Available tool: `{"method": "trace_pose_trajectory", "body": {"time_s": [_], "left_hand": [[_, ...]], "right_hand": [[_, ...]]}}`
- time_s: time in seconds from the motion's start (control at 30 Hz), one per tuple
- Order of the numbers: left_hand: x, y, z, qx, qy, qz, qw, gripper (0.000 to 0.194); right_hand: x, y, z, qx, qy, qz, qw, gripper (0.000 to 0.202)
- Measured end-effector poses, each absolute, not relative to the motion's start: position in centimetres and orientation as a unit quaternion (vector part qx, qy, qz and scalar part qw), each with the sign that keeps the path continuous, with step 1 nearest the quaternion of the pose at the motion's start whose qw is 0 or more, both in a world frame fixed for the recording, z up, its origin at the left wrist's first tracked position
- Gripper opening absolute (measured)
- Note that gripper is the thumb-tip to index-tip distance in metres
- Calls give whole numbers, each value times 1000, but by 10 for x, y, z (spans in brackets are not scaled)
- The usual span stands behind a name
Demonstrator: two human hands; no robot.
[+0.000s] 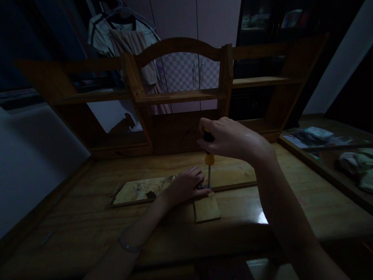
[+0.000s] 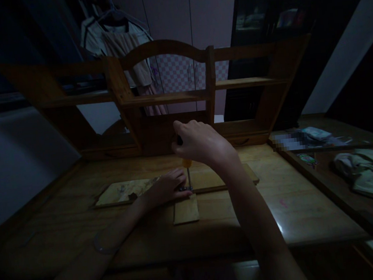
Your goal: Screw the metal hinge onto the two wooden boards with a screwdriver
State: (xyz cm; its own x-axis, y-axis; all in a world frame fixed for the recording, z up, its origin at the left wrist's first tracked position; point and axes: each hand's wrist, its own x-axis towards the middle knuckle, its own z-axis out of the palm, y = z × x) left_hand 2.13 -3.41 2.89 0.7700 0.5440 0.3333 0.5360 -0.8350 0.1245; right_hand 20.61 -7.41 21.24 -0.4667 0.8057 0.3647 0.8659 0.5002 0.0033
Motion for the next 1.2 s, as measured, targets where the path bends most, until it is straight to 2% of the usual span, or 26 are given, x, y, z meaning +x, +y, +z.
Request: {"method": "trace_pose_trajectory", "body": {"time_s": [0.13,0.37,0.5,0.6,0.77,0.93,1.07,1.2], "left_hand": [[21,-33,27,940,290,180,9,42],[21,-33,26,939,290,183,8,41],[21,-32,25,940,289,182,3,41],[22,-31,25,939,292,180,9,41],[21,-32,25,936,296,190,25,43],[21,-32,27,940,289,182,19,42],[21,-29,25,940,292,173,19,43],[20,-28,22,940,294,175,13,45]], "right_hand": [[208,-73,214,-485,-858,-64,157,31],[206,-73,213,-479,-860,-64,162,19],[207,-73,212,-513,-837,-117,154,29],[207,-72,210,-507,-840,-109,158,35],[205,-70,209,-472,-862,-60,177,29],[207,-70,210,-490,-853,-88,160,24],[210,-68,209,-516,-834,-132,143,30],[211,-65,208,-519,-833,-121,149,39]]}}
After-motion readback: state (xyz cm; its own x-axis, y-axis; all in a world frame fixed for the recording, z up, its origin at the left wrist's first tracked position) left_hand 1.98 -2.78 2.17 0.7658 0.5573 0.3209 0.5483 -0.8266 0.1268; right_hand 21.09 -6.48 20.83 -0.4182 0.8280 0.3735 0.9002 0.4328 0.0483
